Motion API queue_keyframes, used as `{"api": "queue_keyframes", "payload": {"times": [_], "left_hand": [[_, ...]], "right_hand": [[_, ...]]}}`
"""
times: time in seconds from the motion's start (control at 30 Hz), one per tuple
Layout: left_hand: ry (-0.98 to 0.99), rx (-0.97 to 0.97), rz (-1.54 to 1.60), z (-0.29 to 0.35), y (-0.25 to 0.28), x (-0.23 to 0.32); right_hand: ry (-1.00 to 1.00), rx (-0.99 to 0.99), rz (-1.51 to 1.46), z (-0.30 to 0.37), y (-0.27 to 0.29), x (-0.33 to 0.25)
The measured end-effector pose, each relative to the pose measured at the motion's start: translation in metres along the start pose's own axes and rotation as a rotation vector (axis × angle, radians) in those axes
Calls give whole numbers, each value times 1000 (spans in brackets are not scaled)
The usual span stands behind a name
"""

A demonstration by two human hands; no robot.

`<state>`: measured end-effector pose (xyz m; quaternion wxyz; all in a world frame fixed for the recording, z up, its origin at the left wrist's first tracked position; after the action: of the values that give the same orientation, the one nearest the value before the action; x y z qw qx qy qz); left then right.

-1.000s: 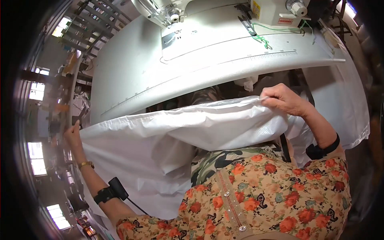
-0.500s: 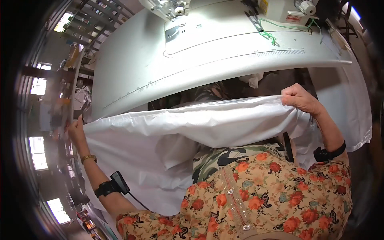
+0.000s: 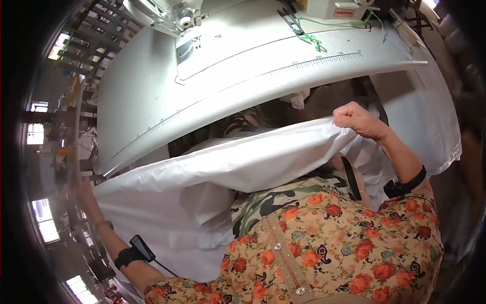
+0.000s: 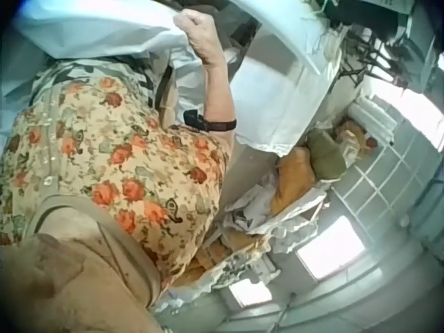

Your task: Sewing together large sheets of white plastic material using an industrial sewing machine.

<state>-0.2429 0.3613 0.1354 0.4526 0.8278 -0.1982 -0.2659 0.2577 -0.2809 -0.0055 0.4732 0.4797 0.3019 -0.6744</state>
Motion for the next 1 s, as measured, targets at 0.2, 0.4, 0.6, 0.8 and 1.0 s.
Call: {"api": "queue_keyframes", "payload": {"times": [0.2,0.4,0.6,0.8,1.0], "left_hand": [[1,126,-129,26,8,21],[237,-105,-130,48,11,-13],[199,-104,-168,67,-1,-53],[266,-173,-194,78,-5,-28],[-79,-306,-82,32,12,41]], "right_hand": [[-44,-47,-57,5,-13,-9],[-59,-99,-289,5,-22,-13],[-7,-115,-118,17,-21,-27],[11,-137,-15,22,-21,-25],[98,-57,12,11,-36,-49]]}}
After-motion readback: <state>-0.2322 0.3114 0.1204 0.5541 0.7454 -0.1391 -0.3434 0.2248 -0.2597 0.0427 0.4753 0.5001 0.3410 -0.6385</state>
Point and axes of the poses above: each hand's wrist, its own z-axis away from the middle knuckle, its own y-axis out of the back of the hand, x = y × z, the point moved 1 cm from there along -z, towards the middle knuckle, and after that the axes turned 2 degrees about -y, right-handed, at the moved point
